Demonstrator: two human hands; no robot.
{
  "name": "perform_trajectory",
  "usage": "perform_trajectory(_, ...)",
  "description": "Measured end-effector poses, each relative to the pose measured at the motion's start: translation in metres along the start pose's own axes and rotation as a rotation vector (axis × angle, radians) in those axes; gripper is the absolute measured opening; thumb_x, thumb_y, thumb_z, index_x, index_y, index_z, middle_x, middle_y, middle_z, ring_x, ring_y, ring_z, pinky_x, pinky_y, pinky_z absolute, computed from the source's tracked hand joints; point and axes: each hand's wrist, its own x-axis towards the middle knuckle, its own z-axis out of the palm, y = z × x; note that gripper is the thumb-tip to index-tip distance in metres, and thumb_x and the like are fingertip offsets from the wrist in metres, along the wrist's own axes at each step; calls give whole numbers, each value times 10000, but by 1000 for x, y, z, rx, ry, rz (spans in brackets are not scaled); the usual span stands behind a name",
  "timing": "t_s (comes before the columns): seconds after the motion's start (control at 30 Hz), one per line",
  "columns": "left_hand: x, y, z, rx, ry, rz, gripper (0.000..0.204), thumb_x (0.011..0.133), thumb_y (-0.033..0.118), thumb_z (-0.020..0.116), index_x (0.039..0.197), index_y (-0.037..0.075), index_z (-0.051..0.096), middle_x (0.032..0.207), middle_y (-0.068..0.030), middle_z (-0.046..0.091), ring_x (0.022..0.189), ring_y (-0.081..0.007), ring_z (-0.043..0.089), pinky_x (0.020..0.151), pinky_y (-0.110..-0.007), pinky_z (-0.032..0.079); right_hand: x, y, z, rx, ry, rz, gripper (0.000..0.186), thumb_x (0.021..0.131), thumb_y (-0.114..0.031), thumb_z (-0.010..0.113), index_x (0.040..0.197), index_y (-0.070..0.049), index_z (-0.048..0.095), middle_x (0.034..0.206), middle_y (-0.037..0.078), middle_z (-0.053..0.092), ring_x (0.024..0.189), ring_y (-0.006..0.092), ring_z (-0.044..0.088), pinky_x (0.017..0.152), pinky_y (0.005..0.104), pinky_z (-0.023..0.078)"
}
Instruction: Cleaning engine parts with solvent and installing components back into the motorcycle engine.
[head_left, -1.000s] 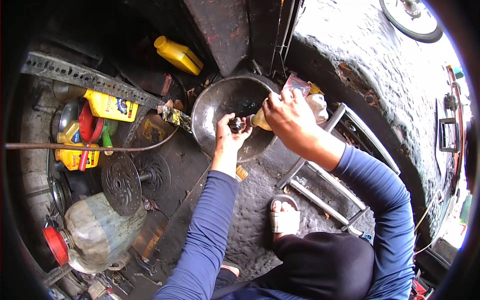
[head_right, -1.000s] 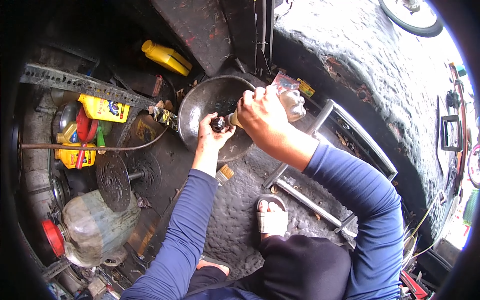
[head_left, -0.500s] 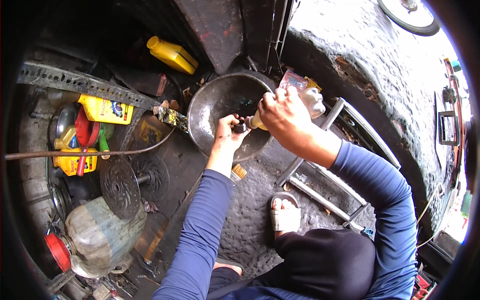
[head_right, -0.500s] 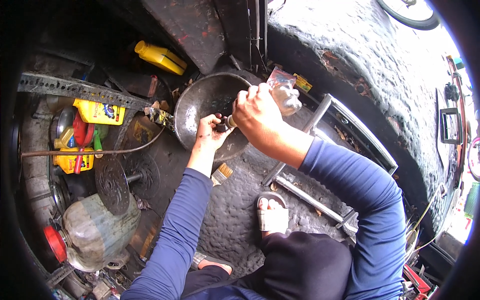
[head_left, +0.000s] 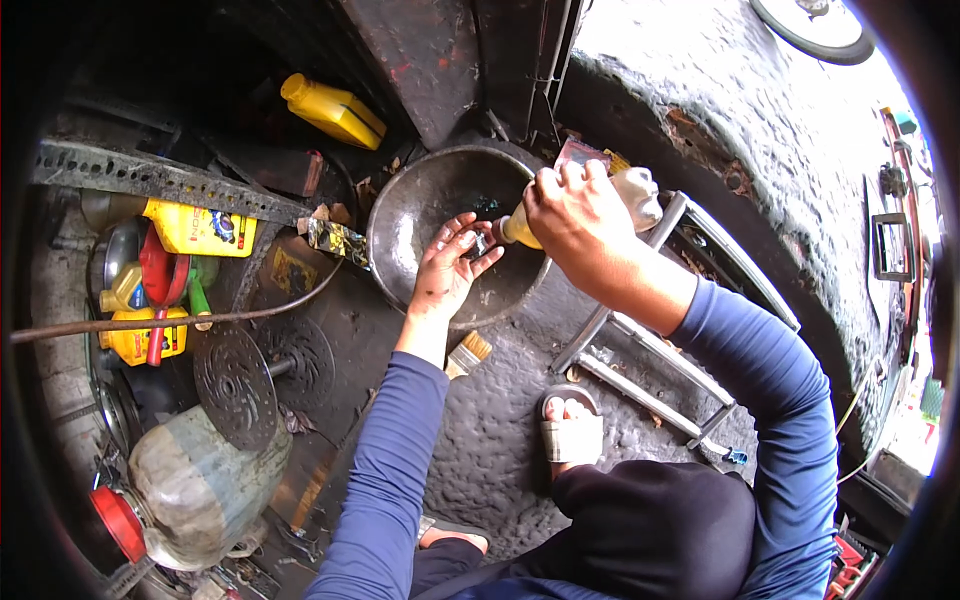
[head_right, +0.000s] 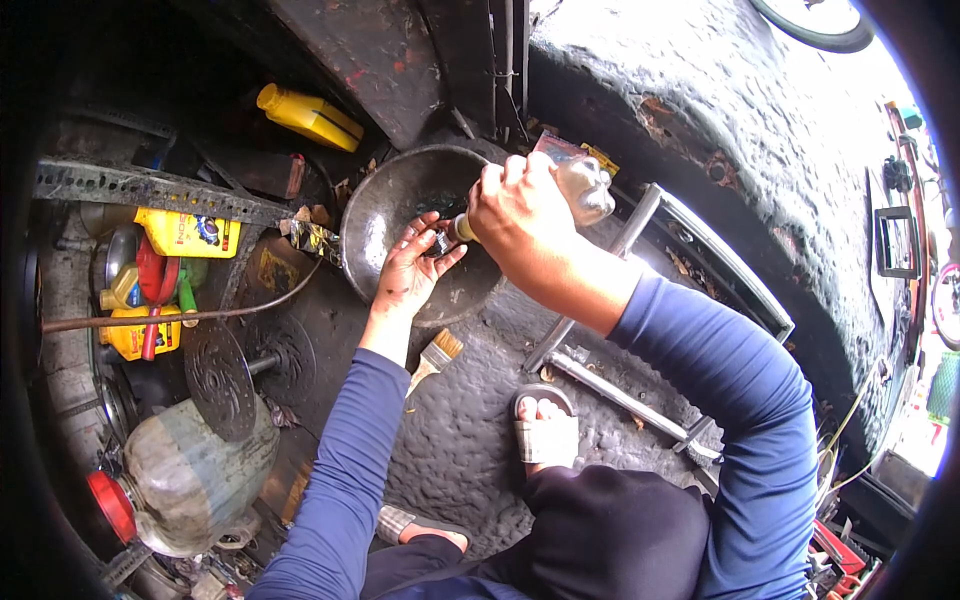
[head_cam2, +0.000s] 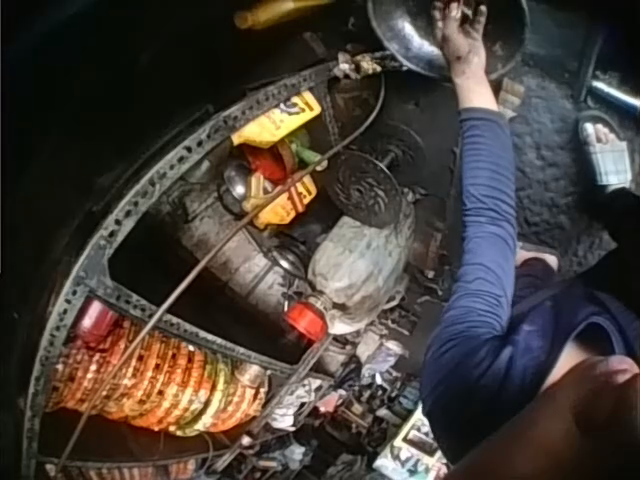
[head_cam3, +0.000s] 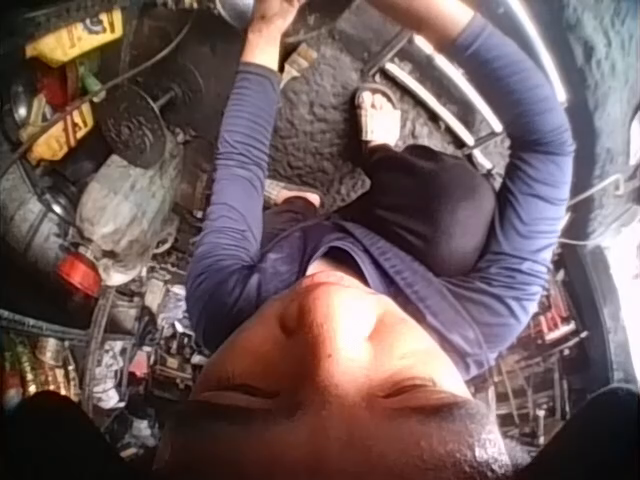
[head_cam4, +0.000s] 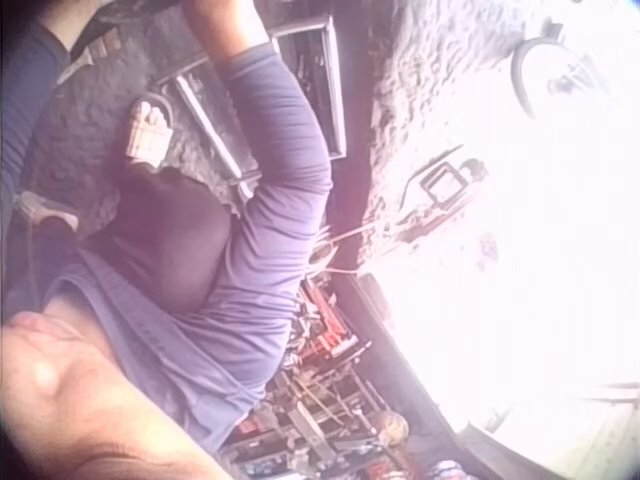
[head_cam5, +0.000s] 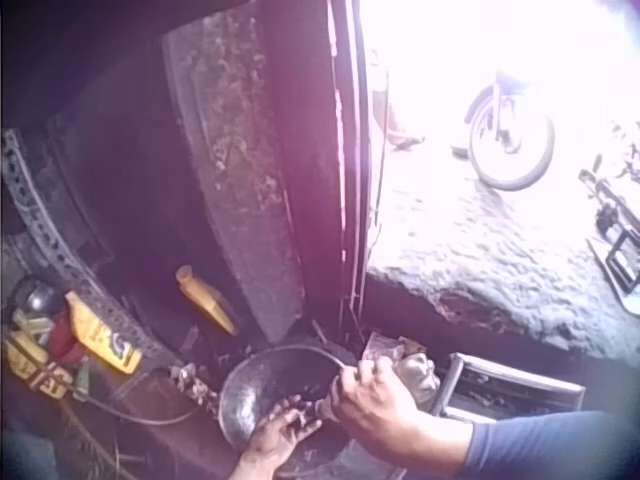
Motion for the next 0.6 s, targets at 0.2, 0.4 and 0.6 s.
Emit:
perform_trajectory(0.2, -4, 7, -1, 129, -115, 173, 249, 873, 21, 460, 1108, 27, 540, 1040, -120, 610, 1029, -232, 601, 912, -454, 517, 2, -8, -2, 14, 4, 7, 347, 750, -159, 638, 1065, -17, 608, 944, 103, 579, 957, 251, 574, 797, 372, 418)
perform_trajectory(0.4, -5, 10, 0, 204, -30, 202, 182, 958, 141, 469, 1103, 48, 524, 998, -123, 638, 966, -236, 628, 819, -464, 551, 4, -10, -9, -1, -2, 31, 351, 750, -158, 635, 1068, -13, 604, 936, 102, 575, 943, 252, 575, 780, 369, 419)
perform_trajectory(0.6, 6, 12, -3, 52, 291, 126, 162, 894, 57, 491, 1054, 55, 517, 976, -138, 653, 926, -272, 635, 779, -438, 542, 6, -12, -8, 39, -19, -32, 368, 724, -128, 648, 1073, -19, 608, 945, 99, 577, 934, 245, 573, 780, 369, 422)
